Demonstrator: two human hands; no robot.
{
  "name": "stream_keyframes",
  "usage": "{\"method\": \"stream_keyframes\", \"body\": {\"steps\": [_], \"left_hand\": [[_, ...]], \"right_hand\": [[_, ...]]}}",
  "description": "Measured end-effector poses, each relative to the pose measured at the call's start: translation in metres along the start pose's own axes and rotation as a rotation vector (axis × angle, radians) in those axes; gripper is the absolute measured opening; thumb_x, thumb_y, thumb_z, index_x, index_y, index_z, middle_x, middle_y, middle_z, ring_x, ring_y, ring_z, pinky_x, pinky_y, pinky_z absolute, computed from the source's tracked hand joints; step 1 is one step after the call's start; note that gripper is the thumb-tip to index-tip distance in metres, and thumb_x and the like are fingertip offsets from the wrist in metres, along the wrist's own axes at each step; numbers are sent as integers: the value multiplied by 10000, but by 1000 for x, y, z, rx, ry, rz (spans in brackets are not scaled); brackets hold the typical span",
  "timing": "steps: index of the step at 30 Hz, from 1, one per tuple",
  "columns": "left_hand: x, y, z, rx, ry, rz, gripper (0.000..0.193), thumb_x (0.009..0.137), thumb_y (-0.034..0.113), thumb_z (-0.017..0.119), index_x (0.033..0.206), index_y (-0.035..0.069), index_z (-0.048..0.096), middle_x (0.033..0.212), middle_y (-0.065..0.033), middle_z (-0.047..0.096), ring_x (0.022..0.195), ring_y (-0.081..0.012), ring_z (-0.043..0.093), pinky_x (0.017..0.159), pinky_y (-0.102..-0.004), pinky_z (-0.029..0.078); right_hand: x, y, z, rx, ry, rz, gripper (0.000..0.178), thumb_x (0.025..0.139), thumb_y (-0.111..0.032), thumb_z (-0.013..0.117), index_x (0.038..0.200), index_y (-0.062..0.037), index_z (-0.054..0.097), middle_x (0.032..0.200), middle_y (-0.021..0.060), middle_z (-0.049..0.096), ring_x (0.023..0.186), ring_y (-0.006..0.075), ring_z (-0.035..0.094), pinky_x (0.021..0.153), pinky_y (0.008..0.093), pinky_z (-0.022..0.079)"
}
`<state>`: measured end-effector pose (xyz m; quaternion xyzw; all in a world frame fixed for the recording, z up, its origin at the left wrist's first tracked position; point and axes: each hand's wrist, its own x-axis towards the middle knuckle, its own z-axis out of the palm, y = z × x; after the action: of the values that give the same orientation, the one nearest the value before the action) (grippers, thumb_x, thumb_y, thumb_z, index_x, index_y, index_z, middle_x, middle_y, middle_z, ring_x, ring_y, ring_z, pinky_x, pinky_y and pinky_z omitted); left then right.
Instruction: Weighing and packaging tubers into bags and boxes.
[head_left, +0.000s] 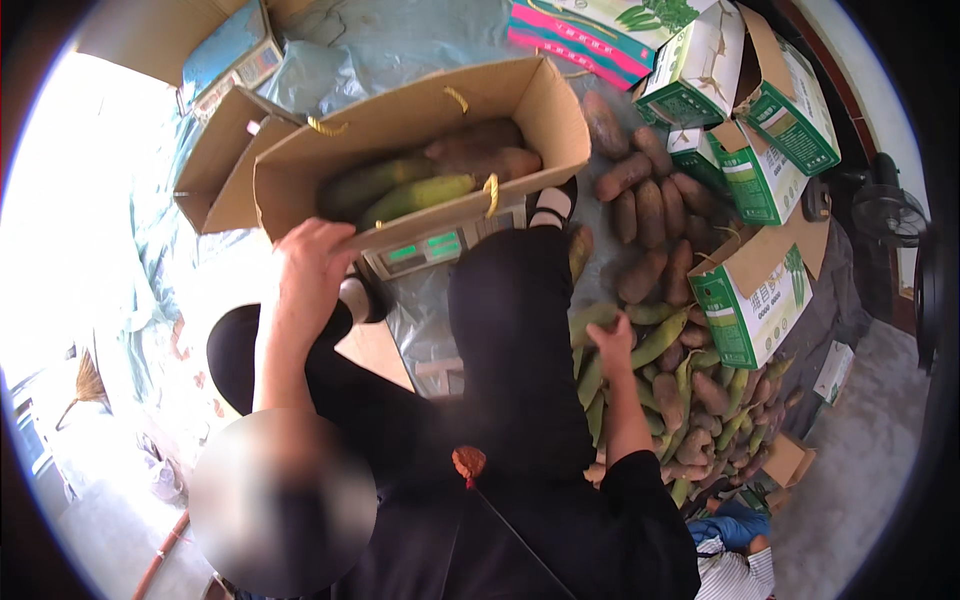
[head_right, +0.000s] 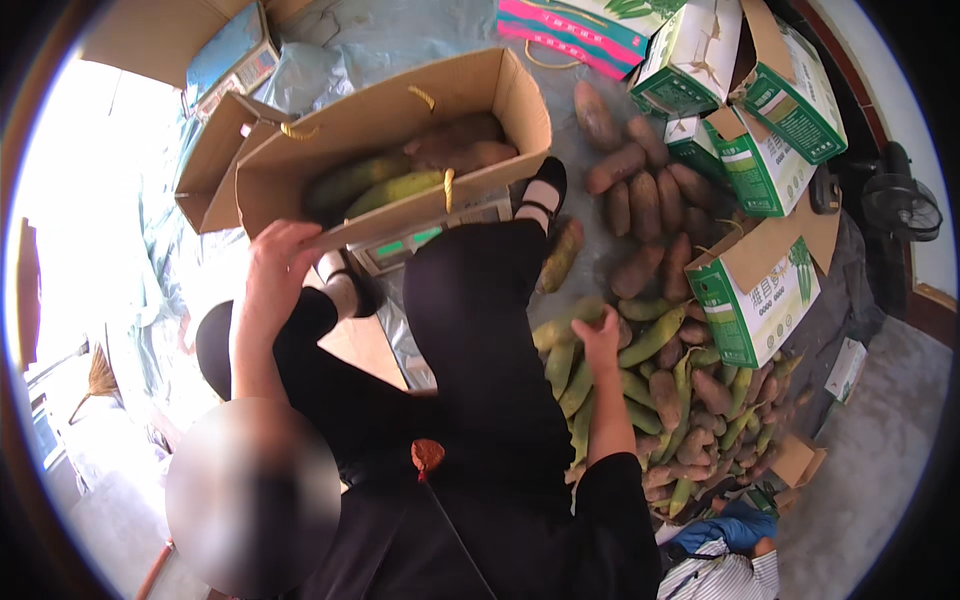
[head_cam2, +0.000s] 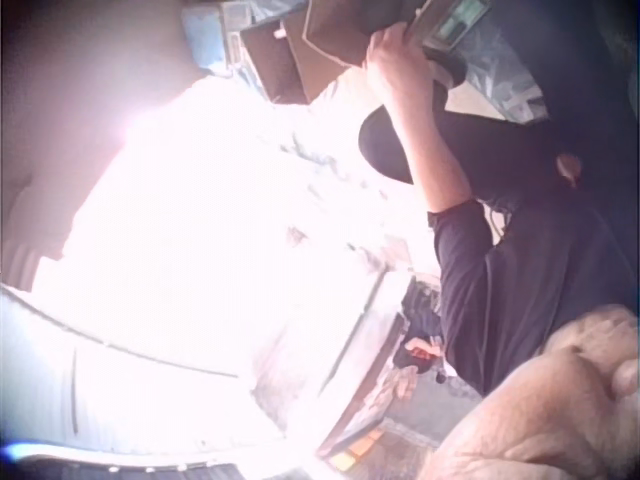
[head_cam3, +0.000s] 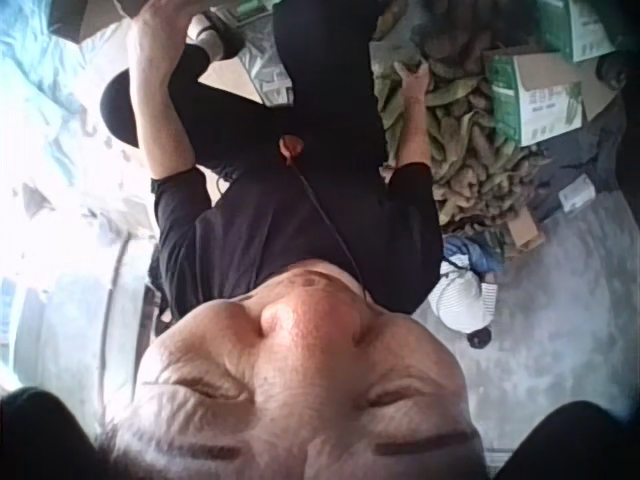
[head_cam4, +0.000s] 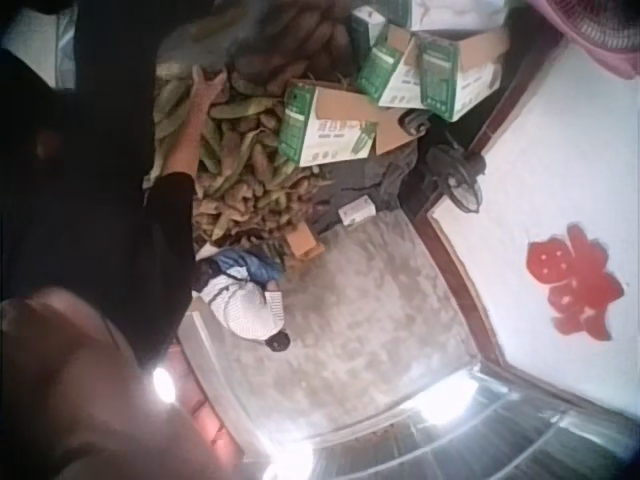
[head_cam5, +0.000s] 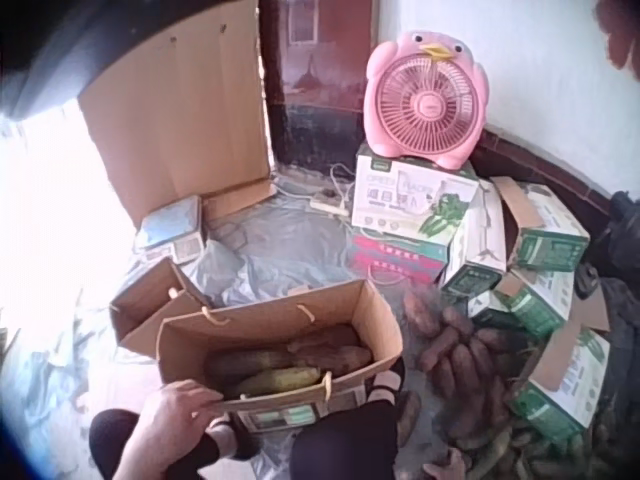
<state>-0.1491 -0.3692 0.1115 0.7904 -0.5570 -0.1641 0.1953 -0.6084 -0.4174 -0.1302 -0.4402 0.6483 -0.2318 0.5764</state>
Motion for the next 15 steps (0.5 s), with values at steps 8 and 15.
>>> {"method": "stream_keyframes", "body": {"steps": [8, 15], "left_hand": [[8, 7, -3, -9, -35, -35, 226, 794, 157, 626, 983, 43, 670, 942, -126, 634, 897, -333, 609, 802, -410, 479], [2, 0, -2, 20, 2, -49, 221, 805, 162, 619, 983, 45, 676, 961, -111, 644, 898, -322, 618, 809, -401, 484]], "right_hand": [[10, -44, -30, 116, 83, -68, 453, 820, -91, 673, 1218, -73, 455, 1078, 19, 576, 913, 132, 562, 733, 260, 443], [-10, -17, -22, 64, 82, 131, 547, 762, -119, 735, 1225, -64, 450, 1089, 20, 546, 869, 106, 533, 682, 235, 432]]}}
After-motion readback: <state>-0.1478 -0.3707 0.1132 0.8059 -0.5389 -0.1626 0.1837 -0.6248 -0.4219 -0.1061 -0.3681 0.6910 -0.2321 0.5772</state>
